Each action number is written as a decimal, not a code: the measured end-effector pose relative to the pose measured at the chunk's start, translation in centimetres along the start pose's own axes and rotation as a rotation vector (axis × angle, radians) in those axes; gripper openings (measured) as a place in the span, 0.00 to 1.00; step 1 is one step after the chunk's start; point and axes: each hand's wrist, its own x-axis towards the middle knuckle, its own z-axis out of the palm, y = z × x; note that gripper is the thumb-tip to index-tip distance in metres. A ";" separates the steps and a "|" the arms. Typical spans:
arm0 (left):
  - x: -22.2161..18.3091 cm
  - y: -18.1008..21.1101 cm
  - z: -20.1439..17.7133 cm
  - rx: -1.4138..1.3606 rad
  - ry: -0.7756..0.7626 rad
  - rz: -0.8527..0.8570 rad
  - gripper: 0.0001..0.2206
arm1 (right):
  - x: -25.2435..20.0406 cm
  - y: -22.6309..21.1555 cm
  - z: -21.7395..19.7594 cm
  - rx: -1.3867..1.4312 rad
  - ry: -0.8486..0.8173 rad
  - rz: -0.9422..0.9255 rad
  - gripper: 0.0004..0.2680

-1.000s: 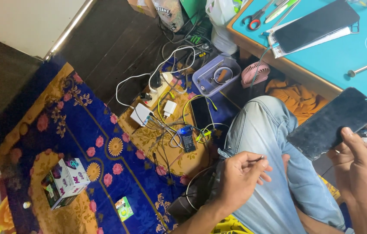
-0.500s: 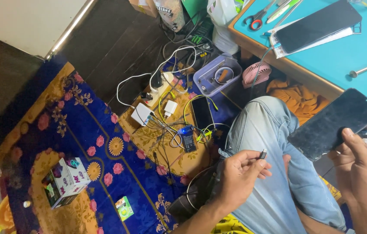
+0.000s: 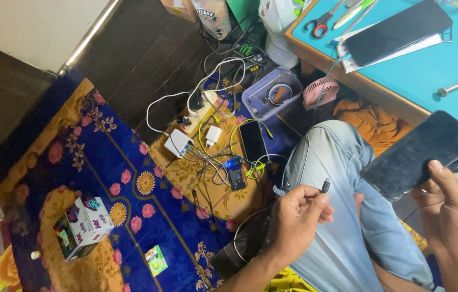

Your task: Installing a circuit board into a mobile phone chassis and testing the connection with a charging cable.

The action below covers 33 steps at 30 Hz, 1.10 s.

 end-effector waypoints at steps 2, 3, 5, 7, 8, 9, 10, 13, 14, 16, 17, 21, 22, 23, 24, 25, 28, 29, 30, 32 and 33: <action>0.5 -1.3 0.1 -0.075 -0.005 0.013 0.11 | 0.0 -0.1 0.1 0.058 -0.021 -0.009 0.16; 0.4 -1.1 0.1 -0.075 -0.005 0.013 0.11 | -0.1 -0.3 0.2 0.058 -0.021 -0.009 0.16; 0.2 -0.6 0.1 -0.107 -0.021 -0.016 0.11 | -0.3 -0.9 0.6 0.068 -0.011 0.003 0.16; 0.2 -0.6 0.2 -0.110 -0.021 -0.003 0.10 | -0.3 -0.7 0.5 0.077 -0.009 0.002 0.16; 0.2 -0.6 0.3 -0.114 -0.020 0.010 0.09 | -0.3 -0.6 0.4 0.086 -0.007 0.003 0.15; 0.2 -0.5 0.3 -0.115 -0.020 0.010 0.09 | -0.2 -0.5 0.3 0.086 -0.007 0.003 0.15; 0.2 -0.4 0.3 -0.108 -0.018 0.008 0.08 | -0.2 -0.5 0.2 0.077 -0.007 0.004 0.15; 0.5 -1.1 0.3 -0.131 -0.021 0.023 0.09 | 0.0 -0.2 0.1 0.089 -0.001 0.017 0.16; 0.6 -1.6 0.4 -0.161 -0.024 0.041 0.09 | 0.1 -0.1 0.0 0.109 0.004 0.029 0.18; 0.5 -1.3 0.3 -0.156 -0.029 0.035 0.09 | 0.1 -0.1 0.1 0.087 0.007 0.021 0.17; 0.4 -1.1 0.2 -0.152 -0.032 0.030 0.08 | 0.1 -0.1 0.1 0.066 0.009 0.014 0.16; 0.2 -0.7 0.2 -0.093 0.010 -0.028 0.05 | -0.2 -0.6 0.3 0.096 0.016 0.043 0.15; 0.1 -0.5 0.1 -0.042 0.001 0.060 0.06 | -0.3 -0.7 0.3 0.124 0.013 0.051 0.13; 0.0 -0.3 0.1 0.009 -0.009 0.150 0.09 | -0.5 -0.8 0.4 0.154 0.010 0.058 0.12; 0.0 -0.2 0.1 0.009 -0.010 0.150 0.09 | -0.5 -1.0 0.5 0.155 0.011 0.057 0.12; 0.1 -0.2 0.1 0.019 -0.017 0.149 0.07 | -0.6 -1.2 0.7 0.141 0.025 0.072 0.11; 0.1 -0.3 0.1 0.038 -0.023 0.163 0.06 | -0.5 -1.3 0.8 0.100 0.040 0.093 0.12; 0.2 -0.3 0.1 0.046 -0.021 0.180 0.06 | -0.5 -1.3 0.7 0.073 0.040 0.097 0.12; 0.0 -0.1 0.0 0.046 -0.022 0.179 0.06 | -0.4 -1.0 0.6 0.072 0.041 0.097 0.12; -0.3 0.4 -0.1 0.100 -0.021 0.149 0.07 | -0.3 -0.5 0.3 0.096 0.033 0.103 0.10; -0.3 0.5 -0.1 0.100 -0.022 0.149 0.07 | -0.3 -0.7 0.4 0.096 0.034 0.103 0.10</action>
